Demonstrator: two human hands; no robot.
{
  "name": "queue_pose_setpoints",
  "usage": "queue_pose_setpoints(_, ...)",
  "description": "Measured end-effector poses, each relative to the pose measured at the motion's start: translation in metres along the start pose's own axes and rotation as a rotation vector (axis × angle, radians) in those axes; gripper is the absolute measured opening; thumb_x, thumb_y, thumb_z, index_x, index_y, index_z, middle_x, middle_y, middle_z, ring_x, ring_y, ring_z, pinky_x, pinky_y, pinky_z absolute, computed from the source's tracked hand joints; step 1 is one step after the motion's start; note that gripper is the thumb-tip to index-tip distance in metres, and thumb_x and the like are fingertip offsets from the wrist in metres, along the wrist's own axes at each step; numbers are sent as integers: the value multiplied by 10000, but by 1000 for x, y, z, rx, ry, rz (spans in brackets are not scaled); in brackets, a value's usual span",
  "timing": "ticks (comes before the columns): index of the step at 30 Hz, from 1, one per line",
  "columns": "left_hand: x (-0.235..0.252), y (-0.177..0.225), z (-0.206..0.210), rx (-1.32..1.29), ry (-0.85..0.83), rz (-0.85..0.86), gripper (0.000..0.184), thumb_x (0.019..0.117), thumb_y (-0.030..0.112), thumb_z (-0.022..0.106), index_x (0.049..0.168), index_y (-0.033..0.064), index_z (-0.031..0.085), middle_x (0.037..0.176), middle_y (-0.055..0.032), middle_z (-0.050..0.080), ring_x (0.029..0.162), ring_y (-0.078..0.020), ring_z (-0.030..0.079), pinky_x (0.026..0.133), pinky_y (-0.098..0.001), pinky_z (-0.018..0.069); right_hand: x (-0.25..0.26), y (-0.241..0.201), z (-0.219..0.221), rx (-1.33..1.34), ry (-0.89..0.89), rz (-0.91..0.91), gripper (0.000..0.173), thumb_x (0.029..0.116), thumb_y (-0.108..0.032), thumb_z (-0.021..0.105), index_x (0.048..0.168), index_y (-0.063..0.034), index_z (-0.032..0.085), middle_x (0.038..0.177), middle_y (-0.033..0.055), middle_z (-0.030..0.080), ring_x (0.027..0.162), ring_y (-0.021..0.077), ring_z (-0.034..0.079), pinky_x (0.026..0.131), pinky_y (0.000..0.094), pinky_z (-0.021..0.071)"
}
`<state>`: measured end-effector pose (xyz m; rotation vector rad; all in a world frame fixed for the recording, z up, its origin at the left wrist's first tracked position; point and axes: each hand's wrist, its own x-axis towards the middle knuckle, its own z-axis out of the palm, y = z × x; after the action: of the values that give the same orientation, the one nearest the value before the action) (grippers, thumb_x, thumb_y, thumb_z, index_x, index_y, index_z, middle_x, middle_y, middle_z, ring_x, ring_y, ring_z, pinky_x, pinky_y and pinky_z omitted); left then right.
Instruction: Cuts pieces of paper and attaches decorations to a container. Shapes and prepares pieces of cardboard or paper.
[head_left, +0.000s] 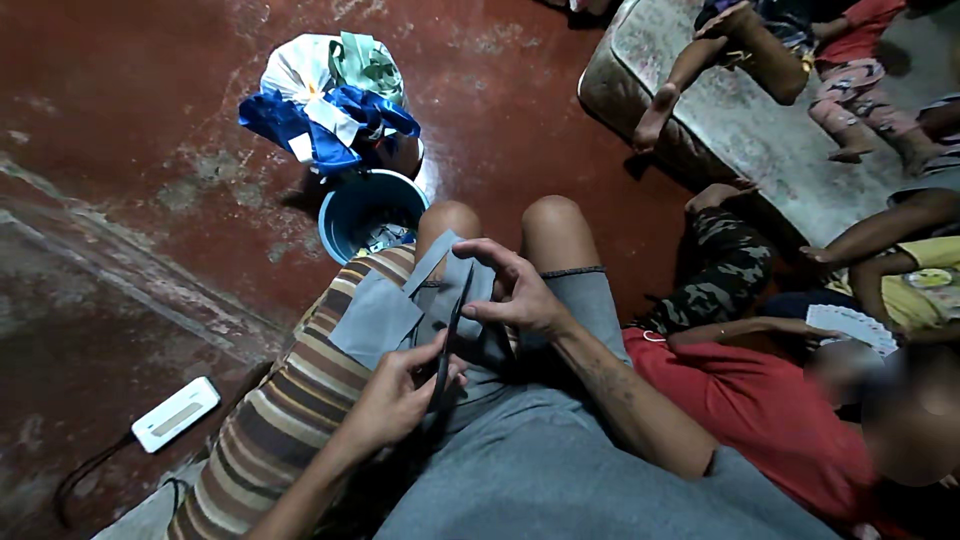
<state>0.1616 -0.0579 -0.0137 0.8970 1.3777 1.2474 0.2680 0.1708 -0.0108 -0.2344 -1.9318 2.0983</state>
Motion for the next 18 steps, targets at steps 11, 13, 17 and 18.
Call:
queue_pose_setpoints(11,1,-2,-4,32,-8,14,494,1008,135,636,1461,-15,511,1075,-35,760,946,-166,747,878,-340,637,1,0,1,31,-49,16,743,755,12,827,1437,-60,539,1388,94,568,1143,183,638,888,345,611)
queue_pose_setpoints(13,0,-3,-5,29,-9,4,501,1002,129,644,1463,-16,510,1070,-33,762,942,-165,749,876,-338,639,0,0,1,49,-66,32,745,764,6,818,1447,-66,529,1388,91,572,1116,169,645,869,332,609)
queue_pose_setpoints(17,0,-1,-6,16,-36,-36,538,994,152,664,1478,-8,492,1102,-36,755,965,-153,743,879,-323,631,-1,-2,0,58,-93,83,751,762,-5,827,1447,-81,530,1399,71,573,1023,130,663,797,292,612)
queue_pose_setpoints(18,1,0,-6,12,-34,-39,539,994,157,666,1477,-8,494,1107,-38,755,969,-155,744,882,-326,633,-1,-3,0,67,-94,91,756,759,1,831,1446,-88,529,1403,67,573,959,113,668,749,271,609)
